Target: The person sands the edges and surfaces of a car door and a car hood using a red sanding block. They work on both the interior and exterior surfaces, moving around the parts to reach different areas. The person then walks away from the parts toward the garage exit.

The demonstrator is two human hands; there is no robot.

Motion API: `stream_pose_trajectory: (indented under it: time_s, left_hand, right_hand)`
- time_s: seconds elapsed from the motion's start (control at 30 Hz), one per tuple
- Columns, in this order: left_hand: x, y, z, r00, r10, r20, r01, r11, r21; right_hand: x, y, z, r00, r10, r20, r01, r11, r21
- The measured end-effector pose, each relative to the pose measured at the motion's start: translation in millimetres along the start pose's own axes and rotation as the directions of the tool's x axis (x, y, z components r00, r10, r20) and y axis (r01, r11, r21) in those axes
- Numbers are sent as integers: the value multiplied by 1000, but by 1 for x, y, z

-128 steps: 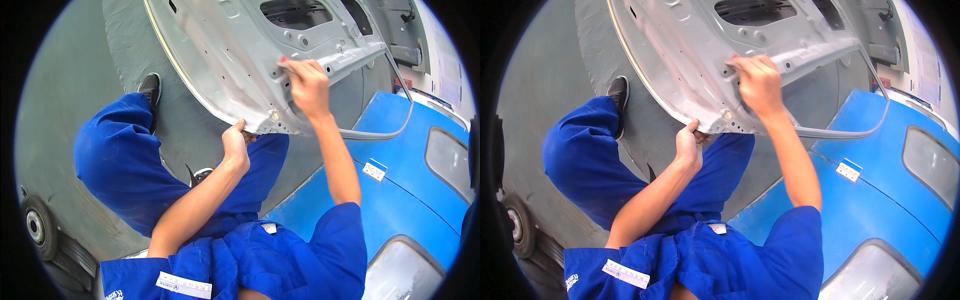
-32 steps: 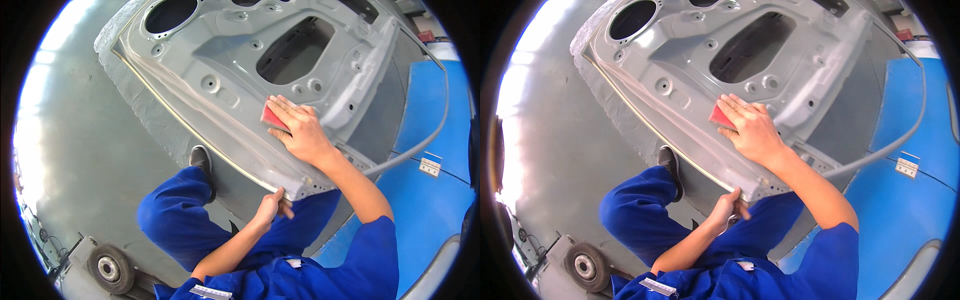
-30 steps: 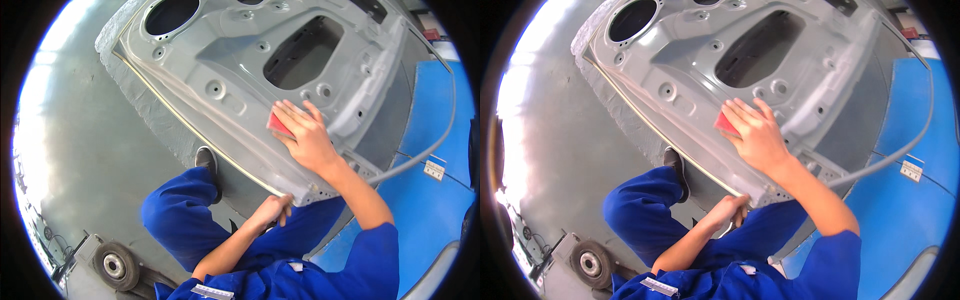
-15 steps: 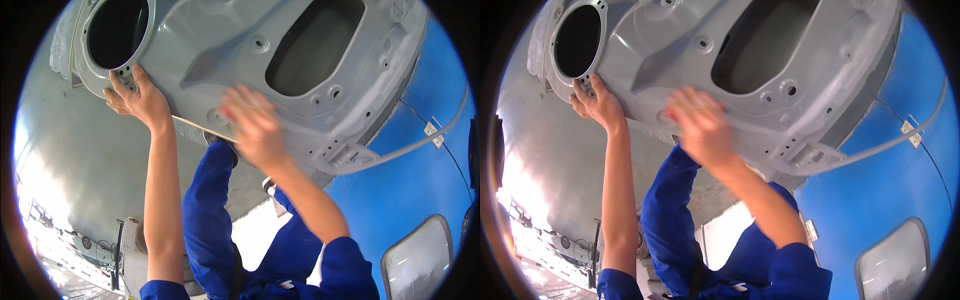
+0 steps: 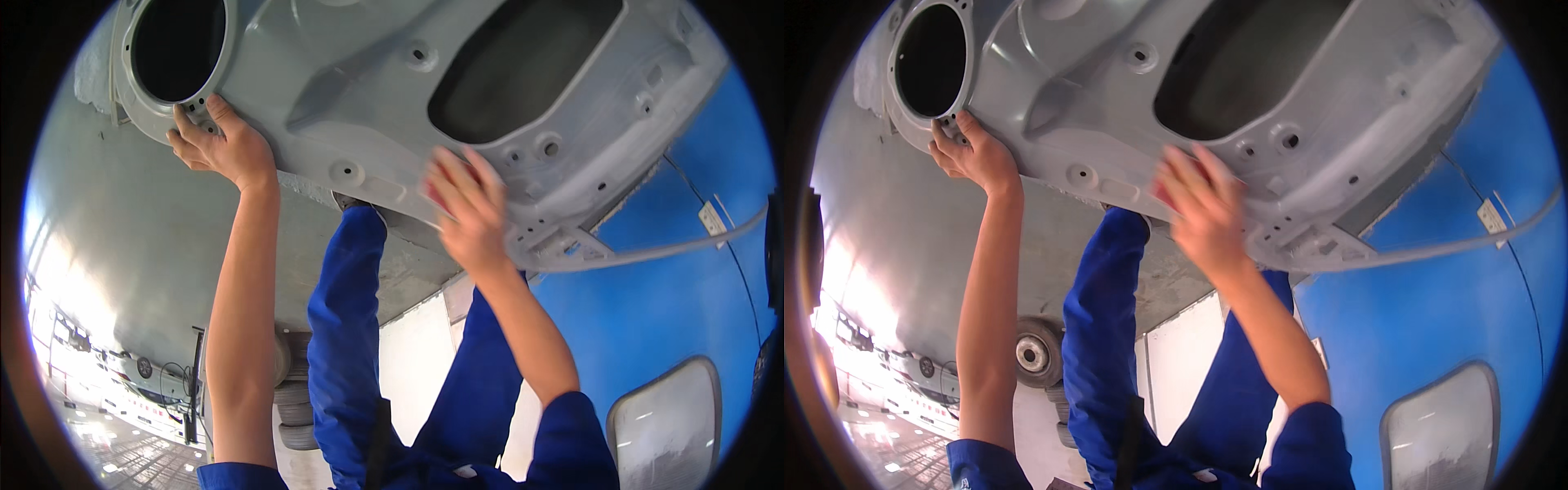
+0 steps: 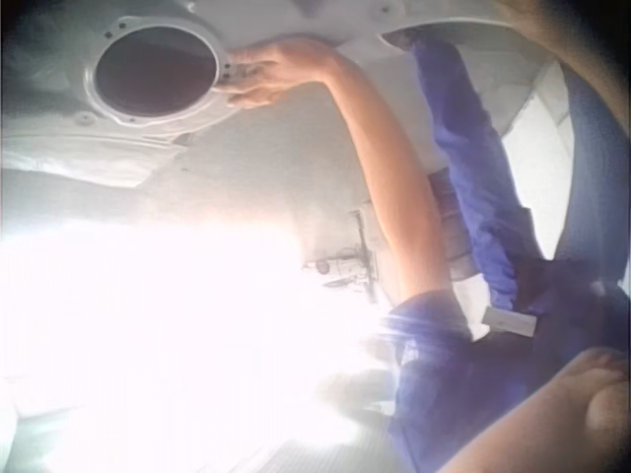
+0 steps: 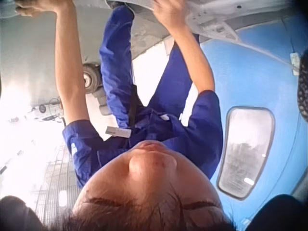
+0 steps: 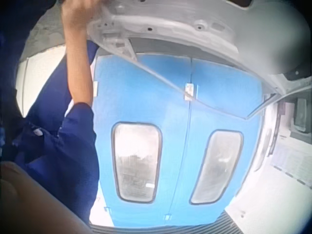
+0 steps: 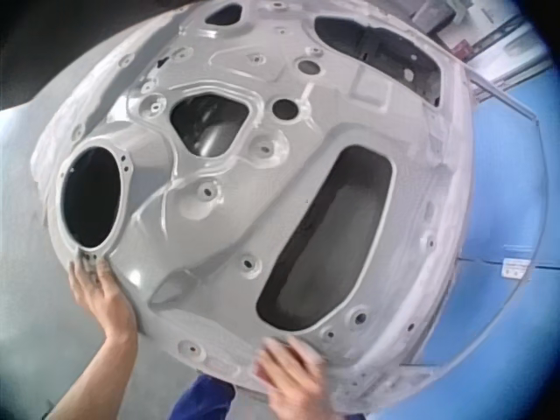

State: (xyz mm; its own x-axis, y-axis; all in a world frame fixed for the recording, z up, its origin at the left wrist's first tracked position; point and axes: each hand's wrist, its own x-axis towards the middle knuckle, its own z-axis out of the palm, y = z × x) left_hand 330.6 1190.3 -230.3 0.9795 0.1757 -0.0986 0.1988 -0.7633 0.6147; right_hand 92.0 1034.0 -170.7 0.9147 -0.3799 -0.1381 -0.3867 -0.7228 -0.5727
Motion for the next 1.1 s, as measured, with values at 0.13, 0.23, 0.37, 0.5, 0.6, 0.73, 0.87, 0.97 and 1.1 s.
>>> stream_pose_trajectory:
  time_s: [0.13, 0.23, 0.37, 0.5, 0.6, 0.73, 0.87, 0.97, 1.1]
  left_hand:
    - [0, 7, -2, 1000, -8, -3, 8, 1000, -29]
    - [-4, 13, -3, 998, -26, -62, 17, 990, -142]
    - [-6, 4, 6, 993, -72, -99, 32, 933, -358]
    - [-4, 8, 3, 996, -66, -64, 37, 925, -377]
    - [-6, 10, 2, 996, -83, -38, 56, 883, -466]
    - [-3, 7, -2, 996, -66, -53, 41, 919, -392]
    - [-7, 10, 7, 996, -77, -32, 59, 919, -390]
    - [-2, 5, 7, 997, -72, -37, 49, 904, -425]
    - [-10, 1, -1, 997, -58, -58, 28, 907, -420]
  right_hand:
    - [-33, 25, -39, 999, 41, 15, -41, 998, -45]
    - [-35, 31, -40, 1000, -3, -15, 3, 999, -51]
    - [2, -1, -1, 995, 43, -91, -35, 996, 87]
    - [79, -56, 48, 986, 6, -165, 32, 973, 227]
    - [49, -31, 22, 996, -33, -89, 49, 981, 189]
    - [11, -8, -5, 993, 105, -48, -99, 990, 99]
    - [90, -68, 55, 988, 76, -137, -46, 977, 209]
    - [75, -59, 51, 991, -45, -129, 71, 975, 209]
    - [22, -2, 5, 1000, -4, -28, 7, 996, 92]
